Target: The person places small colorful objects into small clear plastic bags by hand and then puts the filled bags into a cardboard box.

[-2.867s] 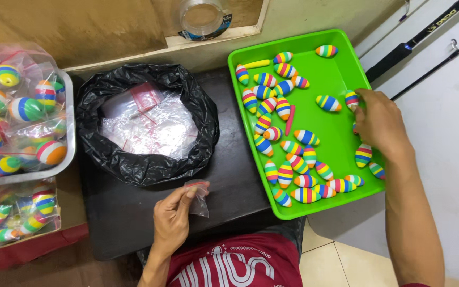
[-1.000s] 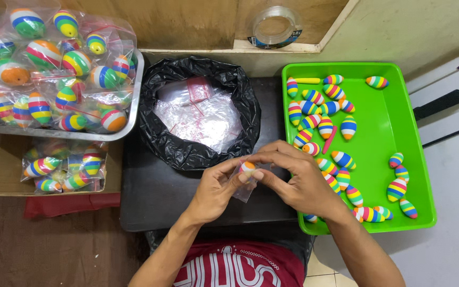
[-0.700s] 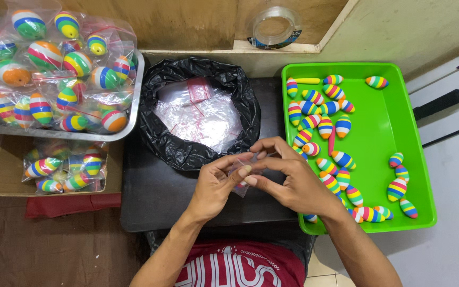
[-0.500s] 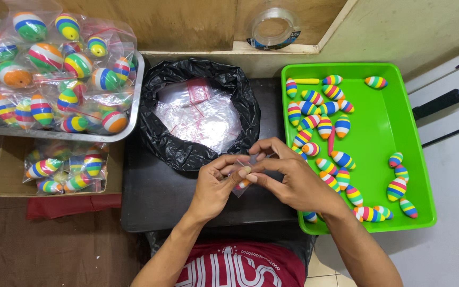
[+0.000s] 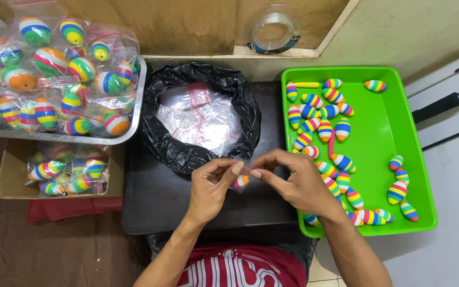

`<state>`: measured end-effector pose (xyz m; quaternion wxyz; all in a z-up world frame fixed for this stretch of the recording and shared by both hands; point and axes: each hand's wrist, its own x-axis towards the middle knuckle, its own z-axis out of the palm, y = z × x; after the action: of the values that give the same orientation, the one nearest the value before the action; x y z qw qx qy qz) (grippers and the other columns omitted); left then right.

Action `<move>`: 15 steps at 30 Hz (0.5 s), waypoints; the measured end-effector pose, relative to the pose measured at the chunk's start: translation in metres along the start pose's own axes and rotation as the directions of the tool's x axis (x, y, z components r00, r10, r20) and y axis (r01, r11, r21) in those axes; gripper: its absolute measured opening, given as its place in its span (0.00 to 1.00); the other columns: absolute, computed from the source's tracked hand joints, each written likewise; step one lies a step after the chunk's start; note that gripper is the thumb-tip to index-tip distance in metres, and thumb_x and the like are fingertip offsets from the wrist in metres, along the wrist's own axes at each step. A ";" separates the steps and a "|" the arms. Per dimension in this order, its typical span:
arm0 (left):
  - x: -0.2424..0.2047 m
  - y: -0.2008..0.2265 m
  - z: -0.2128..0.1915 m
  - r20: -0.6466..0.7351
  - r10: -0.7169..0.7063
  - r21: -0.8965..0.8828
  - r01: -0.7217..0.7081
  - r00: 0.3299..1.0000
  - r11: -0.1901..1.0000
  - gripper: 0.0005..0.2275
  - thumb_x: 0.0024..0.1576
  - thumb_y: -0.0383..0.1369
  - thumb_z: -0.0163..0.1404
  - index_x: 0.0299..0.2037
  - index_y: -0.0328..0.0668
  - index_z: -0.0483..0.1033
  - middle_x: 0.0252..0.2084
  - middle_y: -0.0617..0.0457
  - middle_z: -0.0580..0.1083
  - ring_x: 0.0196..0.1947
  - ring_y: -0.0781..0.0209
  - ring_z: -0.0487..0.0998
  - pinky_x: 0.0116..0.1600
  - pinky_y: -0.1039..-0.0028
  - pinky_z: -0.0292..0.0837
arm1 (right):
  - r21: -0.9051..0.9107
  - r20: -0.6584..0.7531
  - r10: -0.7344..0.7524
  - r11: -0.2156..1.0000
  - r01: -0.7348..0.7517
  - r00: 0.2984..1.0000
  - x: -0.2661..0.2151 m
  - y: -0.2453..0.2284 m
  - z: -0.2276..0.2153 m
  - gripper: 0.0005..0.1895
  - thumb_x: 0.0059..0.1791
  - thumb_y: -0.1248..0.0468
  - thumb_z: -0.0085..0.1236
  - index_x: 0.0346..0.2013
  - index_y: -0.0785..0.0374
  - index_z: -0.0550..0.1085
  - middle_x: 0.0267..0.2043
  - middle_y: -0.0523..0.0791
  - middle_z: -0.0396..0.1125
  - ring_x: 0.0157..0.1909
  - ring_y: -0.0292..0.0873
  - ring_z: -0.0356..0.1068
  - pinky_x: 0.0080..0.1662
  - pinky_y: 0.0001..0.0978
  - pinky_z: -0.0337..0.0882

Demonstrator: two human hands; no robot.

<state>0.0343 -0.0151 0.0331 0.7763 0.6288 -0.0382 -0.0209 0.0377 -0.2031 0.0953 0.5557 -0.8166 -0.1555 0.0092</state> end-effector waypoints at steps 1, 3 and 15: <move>0.000 -0.004 -0.001 -0.001 0.000 0.000 0.000 1.000 1.000 0.07 0.58 0.29 0.60 0.40 0.31 0.84 0.30 0.42 0.84 0.33 0.66 0.82 0.40 0.73 0.81 | 0.000 0.001 0.000 1.000 0.000 1.000 0.000 0.003 0.000 0.06 0.46 0.71 0.65 0.38 0.64 0.82 0.28 0.49 0.77 0.31 0.41 0.75 0.38 0.38 0.76; 0.000 -0.014 -0.003 -0.018 0.018 0.006 -0.018 1.000 1.000 0.06 0.58 0.29 0.60 0.40 0.33 0.84 0.30 0.45 0.83 0.34 0.68 0.79 0.41 0.73 0.80 | 0.030 -0.038 0.018 0.999 -0.017 0.999 -0.002 0.008 0.001 0.10 0.46 0.72 0.65 0.41 0.66 0.80 0.27 0.48 0.77 0.32 0.40 0.73 0.39 0.37 0.76; 0.002 -0.001 -0.002 -0.047 0.186 0.089 -0.181 0.981 0.979 0.04 0.57 0.27 0.61 0.38 0.35 0.85 0.30 0.45 0.83 0.36 0.62 0.82 0.43 0.67 0.79 | 0.025 -0.098 -0.038 0.999 0.041 0.994 -0.002 0.007 0.004 0.10 0.45 0.73 0.66 0.41 0.67 0.79 0.26 0.47 0.76 0.31 0.38 0.73 0.39 0.34 0.76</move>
<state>0.0366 -0.0140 0.0318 0.7484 0.6553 -0.0756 0.0699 0.0367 -0.2022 0.0869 0.5738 -0.8053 -0.1441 -0.0394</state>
